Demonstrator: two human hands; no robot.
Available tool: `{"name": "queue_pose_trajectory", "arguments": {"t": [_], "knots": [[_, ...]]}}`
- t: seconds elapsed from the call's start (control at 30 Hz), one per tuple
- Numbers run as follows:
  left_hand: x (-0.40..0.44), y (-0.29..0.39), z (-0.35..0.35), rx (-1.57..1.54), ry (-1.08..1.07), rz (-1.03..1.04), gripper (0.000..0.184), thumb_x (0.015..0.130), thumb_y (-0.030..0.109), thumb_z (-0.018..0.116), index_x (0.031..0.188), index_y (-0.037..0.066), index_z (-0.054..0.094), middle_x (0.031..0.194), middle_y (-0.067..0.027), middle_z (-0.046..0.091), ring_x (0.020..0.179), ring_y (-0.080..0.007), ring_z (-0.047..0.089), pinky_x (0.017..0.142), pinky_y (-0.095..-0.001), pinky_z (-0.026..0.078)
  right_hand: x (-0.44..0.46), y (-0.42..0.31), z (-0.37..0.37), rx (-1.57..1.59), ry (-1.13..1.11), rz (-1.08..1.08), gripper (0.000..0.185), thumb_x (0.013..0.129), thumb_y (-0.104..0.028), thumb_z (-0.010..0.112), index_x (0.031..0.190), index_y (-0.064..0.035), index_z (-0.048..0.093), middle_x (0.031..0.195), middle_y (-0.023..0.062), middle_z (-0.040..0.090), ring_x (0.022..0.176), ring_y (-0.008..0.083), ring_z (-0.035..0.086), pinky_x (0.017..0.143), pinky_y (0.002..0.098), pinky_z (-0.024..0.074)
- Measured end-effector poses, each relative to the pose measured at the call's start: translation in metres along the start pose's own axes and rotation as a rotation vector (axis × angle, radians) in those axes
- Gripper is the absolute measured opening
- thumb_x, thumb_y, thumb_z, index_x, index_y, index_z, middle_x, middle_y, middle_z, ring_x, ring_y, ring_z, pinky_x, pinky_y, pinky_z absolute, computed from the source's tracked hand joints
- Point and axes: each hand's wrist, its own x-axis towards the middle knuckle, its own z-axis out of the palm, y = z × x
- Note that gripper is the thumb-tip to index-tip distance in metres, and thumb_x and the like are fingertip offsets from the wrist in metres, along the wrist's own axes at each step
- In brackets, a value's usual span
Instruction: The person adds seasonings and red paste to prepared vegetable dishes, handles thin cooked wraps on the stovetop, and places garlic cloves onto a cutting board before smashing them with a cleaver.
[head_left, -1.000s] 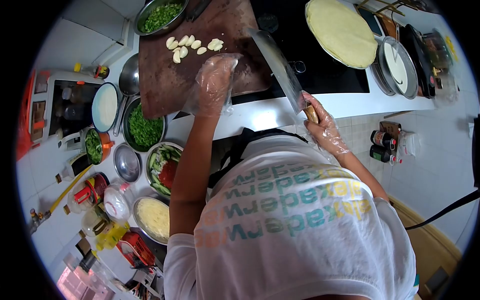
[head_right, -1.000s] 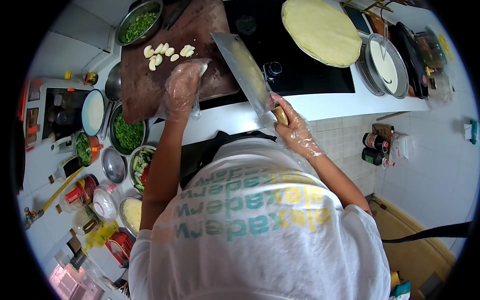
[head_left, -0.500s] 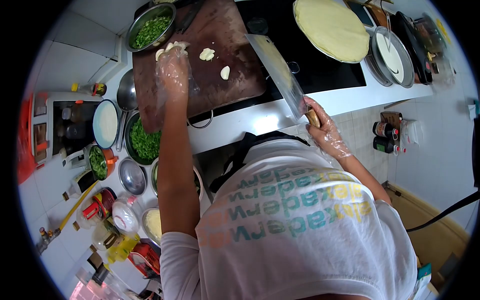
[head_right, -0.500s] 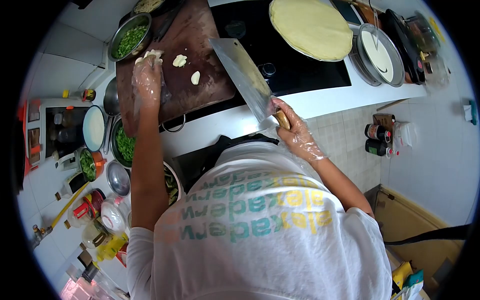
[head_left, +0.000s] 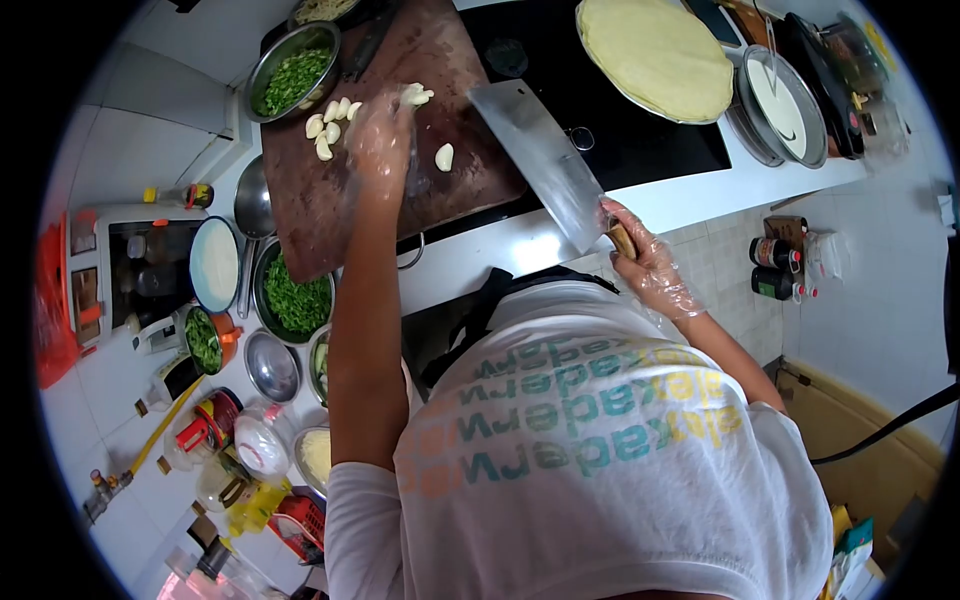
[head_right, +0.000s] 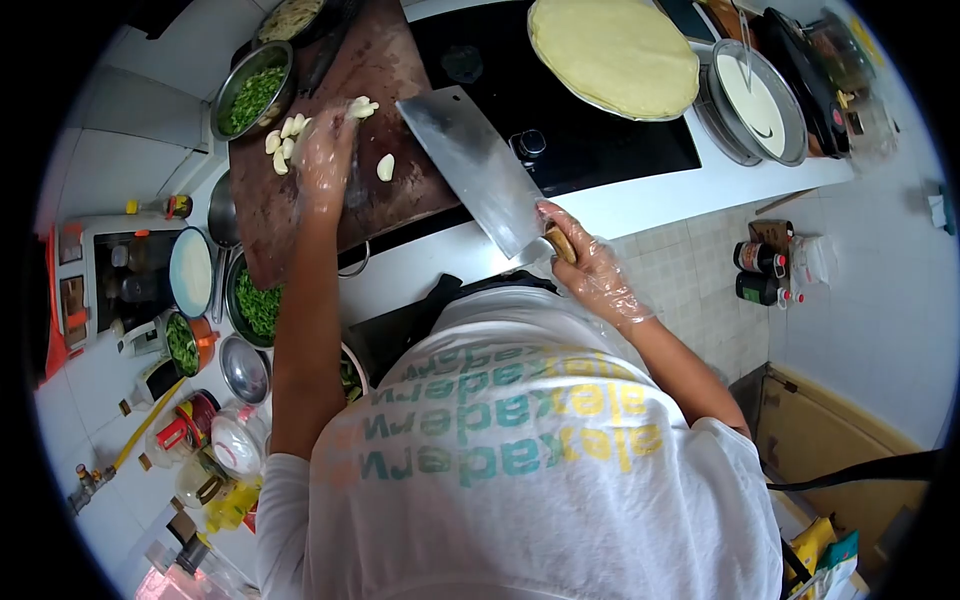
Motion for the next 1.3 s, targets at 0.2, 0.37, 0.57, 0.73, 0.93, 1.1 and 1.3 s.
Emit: {"name": "queue_pose_trajectory", "arguments": {"t": [0.2,0.37,0.57,0.73,0.93,1.1,1.3], "knots": [[-0.077,-0.018,-0.063,0.201,-0.023,-0.03,0.031,0.078,0.019,0.063,0.104,0.004,0.059,0.104,-0.0164,0.059,0.095,-0.0333,0.056,0.083,-0.0414,0.044,0.015,-0.005,0.005,-0.264,-0.118,-0.003,0.065,0.076,0.006,0.047,0.135,-0.021,0.037,0.107,0.0122,0.061,0.091,0.0241,0.062,0.081,0.0292,0.0468],[-0.113,-0.008,-0.076,0.191,-0.094,0.215,0.063,0.074,0.024,0.069,0.128,0.003,0.042,0.129,-0.0196,0.044,0.118,-0.0367,0.043,0.097,-0.0451,0.034,0.04,-0.043,0.002,-0.417,-0.048,-0.182,0.062,0.077,0.005,0.051,0.133,-0.0204,0.04,0.089,0.0113,0.062,0.075,0.0229,0.061,0.069,0.0333,0.0492],[-0.12,-0.023,-0.067,0.133,-0.002,0.258,0.078,0.069,0.033,0.074,0.129,-0.002,0.039,0.13,-0.0246,0.041,0.12,-0.0372,0.041,0.098,-0.0457,0.032,0.051,-0.016,0.015,-0.806,-0.039,-0.319,0.066,0.076,-0.001,0.056,0.134,-0.0268,0.037,0.08,0.0102,0.061,0.069,0.0268,0.061,0.064,0.0386,0.0504],[-0.119,-0.023,-0.065,0.159,0.022,0.319,0.082,0.069,0.035,0.074,0.131,-0.002,0.034,0.129,-0.0243,0.042,0.119,-0.0374,0.042,0.098,-0.0466,0.033,0.052,-0.012,0.0,-0.797,-0.111,-0.163,0.068,0.074,-0.001,0.055,0.135,-0.0263,0.035,0.084,0.0118,0.063,0.07,0.0273,0.062,0.064,0.0389,0.0507],[-0.107,-0.009,-0.064,0.099,0.039,0.313,0.065,0.069,0.023,0.074,0.123,0.002,0.044,0.119,-0.0186,0.052,0.108,-0.0341,0.052,0.089,-0.0426,0.043,0.053,-0.034,-0.007,-0.096,-0.154,-0.05,0.066,0.074,-0.002,0.051,0.135,-0.024,0.036,0.084,0.0065,0.056,0.061,0.0106,0.054,0.055,0.0272,0.0453],[-0.083,0.032,-0.055,-0.095,-0.053,0.091,0.039,0.073,0.011,0.068,0.108,0.001,0.054,0.107,-0.0133,0.058,0.098,-0.0291,0.056,0.084,-0.0356,0.046,0.052,-0.051,-0.019,0.654,-0.294,0.533,0.063,0.079,-0.005,0.054,0.134,-0.0228,0.032,0.074,0.0016,0.048,0.051,0.006,0.043,0.045,0.0182,0.0372],[-0.048,-0.004,0.009,-0.137,0.105,0.235,0.022,0.077,0.006,0.061,0.099,0.002,0.058,0.1,-0.0142,0.058,0.092,-0.03,0.057,0.079,-0.0371,0.048,0.061,-0.047,-0.012,1.087,-0.42,0.663,0.061,0.081,0.0,0.052,0.131,-0.0236,0.029,0.07,0.0032,0.048,0.048,0.0073,0.043,0.039,0.0186,0.0357]]}}
